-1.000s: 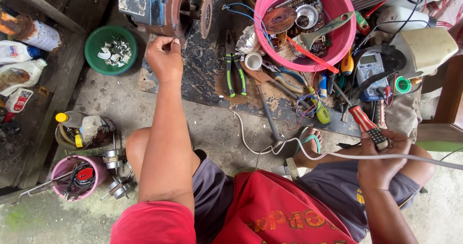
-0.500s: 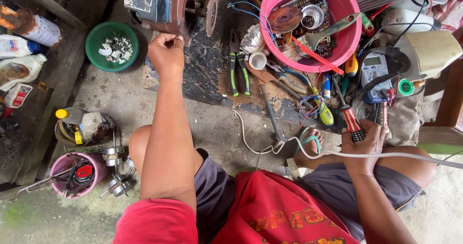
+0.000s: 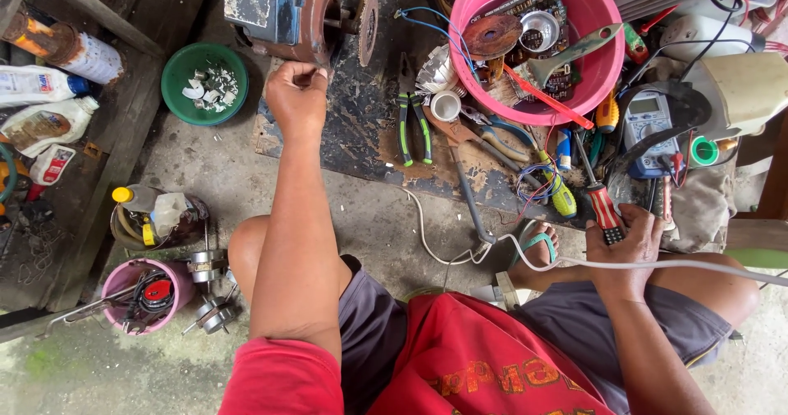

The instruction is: Stripping electrical wires and connecting them to a light bulb socket using pliers and scissors

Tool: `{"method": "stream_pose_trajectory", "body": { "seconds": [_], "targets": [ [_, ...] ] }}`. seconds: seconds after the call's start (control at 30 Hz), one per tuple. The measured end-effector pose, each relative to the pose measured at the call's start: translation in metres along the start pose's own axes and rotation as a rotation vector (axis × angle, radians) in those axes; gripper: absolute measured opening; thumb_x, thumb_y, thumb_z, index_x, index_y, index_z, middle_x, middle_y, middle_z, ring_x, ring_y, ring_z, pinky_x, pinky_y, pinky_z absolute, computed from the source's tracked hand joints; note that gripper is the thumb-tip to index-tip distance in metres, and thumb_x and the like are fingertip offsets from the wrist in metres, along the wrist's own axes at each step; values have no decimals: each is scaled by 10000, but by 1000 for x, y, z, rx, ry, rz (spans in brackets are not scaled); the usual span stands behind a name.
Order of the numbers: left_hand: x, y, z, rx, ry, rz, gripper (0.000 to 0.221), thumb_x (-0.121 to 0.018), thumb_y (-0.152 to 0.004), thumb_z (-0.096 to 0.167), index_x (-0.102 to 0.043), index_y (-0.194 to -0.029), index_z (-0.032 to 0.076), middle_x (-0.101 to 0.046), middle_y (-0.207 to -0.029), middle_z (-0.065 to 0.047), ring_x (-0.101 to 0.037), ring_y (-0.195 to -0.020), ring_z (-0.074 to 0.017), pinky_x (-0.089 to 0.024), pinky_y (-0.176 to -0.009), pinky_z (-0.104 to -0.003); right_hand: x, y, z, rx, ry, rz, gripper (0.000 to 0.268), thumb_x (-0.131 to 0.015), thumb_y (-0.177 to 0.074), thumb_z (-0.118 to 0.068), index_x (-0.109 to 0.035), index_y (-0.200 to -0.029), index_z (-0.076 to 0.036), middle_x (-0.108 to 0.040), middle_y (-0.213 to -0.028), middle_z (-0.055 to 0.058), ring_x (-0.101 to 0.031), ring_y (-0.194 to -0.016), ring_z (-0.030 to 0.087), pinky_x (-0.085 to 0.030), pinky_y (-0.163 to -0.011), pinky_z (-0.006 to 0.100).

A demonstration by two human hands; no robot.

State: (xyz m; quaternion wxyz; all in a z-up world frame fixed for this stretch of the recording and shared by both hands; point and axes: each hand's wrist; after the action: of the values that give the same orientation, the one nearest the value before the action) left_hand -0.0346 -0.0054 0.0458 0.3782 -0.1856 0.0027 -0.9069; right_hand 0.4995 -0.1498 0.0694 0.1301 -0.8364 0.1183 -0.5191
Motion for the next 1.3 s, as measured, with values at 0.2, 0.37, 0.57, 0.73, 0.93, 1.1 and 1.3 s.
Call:
{"method": "stream_pose_trajectory", "body": {
  "seconds": [0.2, 0.37, 0.57, 0.73, 0.93, 1.1, 1.3],
  "targets": [
    [0, 2, 3, 27, -48, -15, 149, -814, -783, 7, -768, -860, 126, -742, -795, -2, -690, -688, -105, -629, -631, -273, 1, 1, 1, 16, 16, -4, 452, -781, -855, -97, -585, -1238, 41, -527, -1227, 248, -574, -1070, 448, -496, -891, 512],
    [0, 4, 3, 3, -61, 1, 130, -821, -788, 37, -767, -865, 127, -701, -864, -26, -703, -703, -132, -631, -651, -298, 1, 0, 1, 22, 45, -20, 462, -781, -852, -122, -582, -1239, 33, -544, -1208, 247, -550, -1094, 456, -458, -909, 533],
    [3, 6, 8, 21, -61, -4, 125, -812, -794, 38, -769, -871, 127, -674, -909, -38, -693, -713, -133, -632, -652, -292, 2, 0, 2, 19, 69, -44, 481, -772, -851, -144, -576, -1256, 26, -557, -1207, 238, -538, -1115, 462, -432, -929, 545],
    [-1, 3, -6, -11, -87, 2, 134, -810, -786, 49, -770, -879, 137, -667, -912, -43, -682, -719, -145, -615, -656, -312, 2, 0, 5, 9, 82, -56, 498, -774, -844, -156, -579, -1263, 30, -574, -1202, 233, -538, -1125, 454, -429, -943, 537],
    [1, 5, -5, -19, -68, -2, 170, -812, -791, 75, -751, -925, 159, -659, -925, -28, -671, -727, -152, -592, -686, -333, 4, 0, 5, 42, 67, -50, 523, -763, -824, -150, -572, -1271, 41, -587, -1205, 233, -537, -1147, 444, -428, -971, 524],
    [9, 12, 6, 79, -34, -52, 219, -857, -822, 149, -721, -994, 146, -663, -866, 10, -627, -661, -93, -580, -647, -306, 6, 1, 4, 12, 50, -79, 527, -765, -848, -158, -558, -1296, 28, -550, -1232, 230, -545, -1140, 462, -435, -931, 552],
    [32, 23, 35, 55, -58, 39, 371, -846, -820, 87, -568, -1066, 82, -603, -1061, -99, -652, -890, -183, -607, -670, -259, 7, 2, 6, 28, 40, -63, 534, -771, -837, -154, -563, -1288, 43, -558, -1207, 240, -532, -1139, 453, -438, -959, 526]
  ]
}}
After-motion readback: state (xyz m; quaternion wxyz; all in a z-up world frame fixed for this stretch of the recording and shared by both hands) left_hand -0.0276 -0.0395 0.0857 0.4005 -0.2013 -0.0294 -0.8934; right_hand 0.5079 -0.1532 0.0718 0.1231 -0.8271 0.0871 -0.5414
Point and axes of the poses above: each hand's wrist, its own y-axis away from the middle knuckle, its own x-axis out of the back of the hand, z = x × y
